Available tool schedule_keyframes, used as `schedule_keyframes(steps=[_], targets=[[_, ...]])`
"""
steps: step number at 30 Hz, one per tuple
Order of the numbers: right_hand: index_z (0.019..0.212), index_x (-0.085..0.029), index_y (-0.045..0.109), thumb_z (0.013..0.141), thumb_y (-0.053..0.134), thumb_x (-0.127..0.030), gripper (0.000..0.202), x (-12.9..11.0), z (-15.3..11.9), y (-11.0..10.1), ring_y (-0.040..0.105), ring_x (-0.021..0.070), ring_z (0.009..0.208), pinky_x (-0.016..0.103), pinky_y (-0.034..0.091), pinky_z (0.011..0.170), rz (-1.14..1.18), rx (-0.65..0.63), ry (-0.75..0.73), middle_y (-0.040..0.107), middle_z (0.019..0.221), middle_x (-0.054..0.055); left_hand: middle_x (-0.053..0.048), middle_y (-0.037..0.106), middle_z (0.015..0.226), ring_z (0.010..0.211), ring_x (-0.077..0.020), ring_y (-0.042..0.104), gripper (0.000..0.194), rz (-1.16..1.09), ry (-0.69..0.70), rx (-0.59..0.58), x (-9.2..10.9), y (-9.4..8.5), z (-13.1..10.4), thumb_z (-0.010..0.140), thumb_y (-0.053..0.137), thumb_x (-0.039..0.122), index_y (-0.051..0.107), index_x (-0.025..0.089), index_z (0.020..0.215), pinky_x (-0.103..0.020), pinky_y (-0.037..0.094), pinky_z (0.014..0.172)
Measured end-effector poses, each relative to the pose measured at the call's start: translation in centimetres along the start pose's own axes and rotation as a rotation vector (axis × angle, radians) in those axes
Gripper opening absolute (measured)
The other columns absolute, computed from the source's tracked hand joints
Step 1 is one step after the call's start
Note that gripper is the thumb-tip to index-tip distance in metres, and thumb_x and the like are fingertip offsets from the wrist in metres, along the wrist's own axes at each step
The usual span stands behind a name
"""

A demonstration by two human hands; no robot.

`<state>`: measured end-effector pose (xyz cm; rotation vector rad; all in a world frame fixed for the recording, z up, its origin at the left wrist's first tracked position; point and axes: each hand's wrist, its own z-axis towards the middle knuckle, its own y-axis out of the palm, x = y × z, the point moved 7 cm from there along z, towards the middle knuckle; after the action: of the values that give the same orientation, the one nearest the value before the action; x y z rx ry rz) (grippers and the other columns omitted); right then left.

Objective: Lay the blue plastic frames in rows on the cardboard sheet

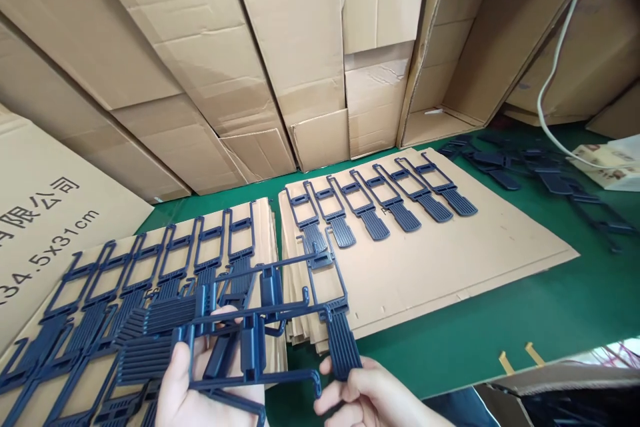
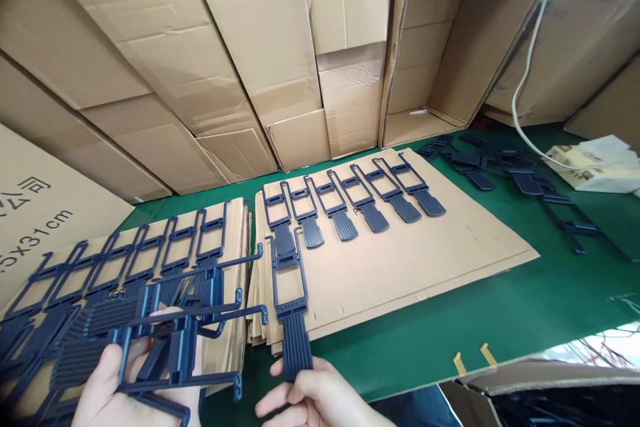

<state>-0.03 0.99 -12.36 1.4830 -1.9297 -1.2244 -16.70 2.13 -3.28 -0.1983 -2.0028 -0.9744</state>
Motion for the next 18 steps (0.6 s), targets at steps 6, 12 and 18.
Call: schedule_keyframes(steps=[6, 12, 18], targets=[[0.092, -0.011, 0.051, 0.065, 0.036, -0.016, 0.032, 0.7, 0.9, 0.6, 0.065, 0.0205, 0.055, 0.020, 0.046, 0.040, 0.044, -0.149, 0.101, 0.067, 0.075, 0.012, 0.000, 0.070, 0.095, 0.098, -0.0215, 0.063, 0.019, -0.073, -0.015, 0.177, -0.3, 2.2, -1.4, 0.080, 0.053, 0.032, 0.065, 0.025, 0.094, -0.037, 0.055, 0.076], [0.063, -0.005, 0.057, 0.058, 0.026, -0.025, 0.037, 0.7, 0.0, 1.4, 0.058, 0.0179, 0.041, 0.019, 0.043, 0.035, 0.003, -0.126, 0.369, 0.056, 0.047, 0.014, -0.004, 0.070, 0.084, 0.083, -0.0206, 0.066, 0.021, -0.095, -0.025, 0.238, -0.7, 2.6, -1.7, 0.081, 0.047, 0.028, 0.065, 0.018, 0.076, -0.033, 0.056, 0.067], [0.063, -0.013, 0.052, 0.059, 0.024, -0.025, 0.030, 0.4, -0.6, 1.9, 0.058, 0.0187, 0.041, 0.021, 0.043, 0.035, 0.067, -0.184, 0.397, 0.059, 0.049, 0.011, -0.002, 0.069, 0.076, 0.073, -0.0181, 0.066, 0.024, -0.110, -0.015, 0.264, -0.6, 3.5, -2.0, 0.084, 0.043, 0.025, 0.064, 0.018, 0.075, -0.032, 0.057, 0.063]])
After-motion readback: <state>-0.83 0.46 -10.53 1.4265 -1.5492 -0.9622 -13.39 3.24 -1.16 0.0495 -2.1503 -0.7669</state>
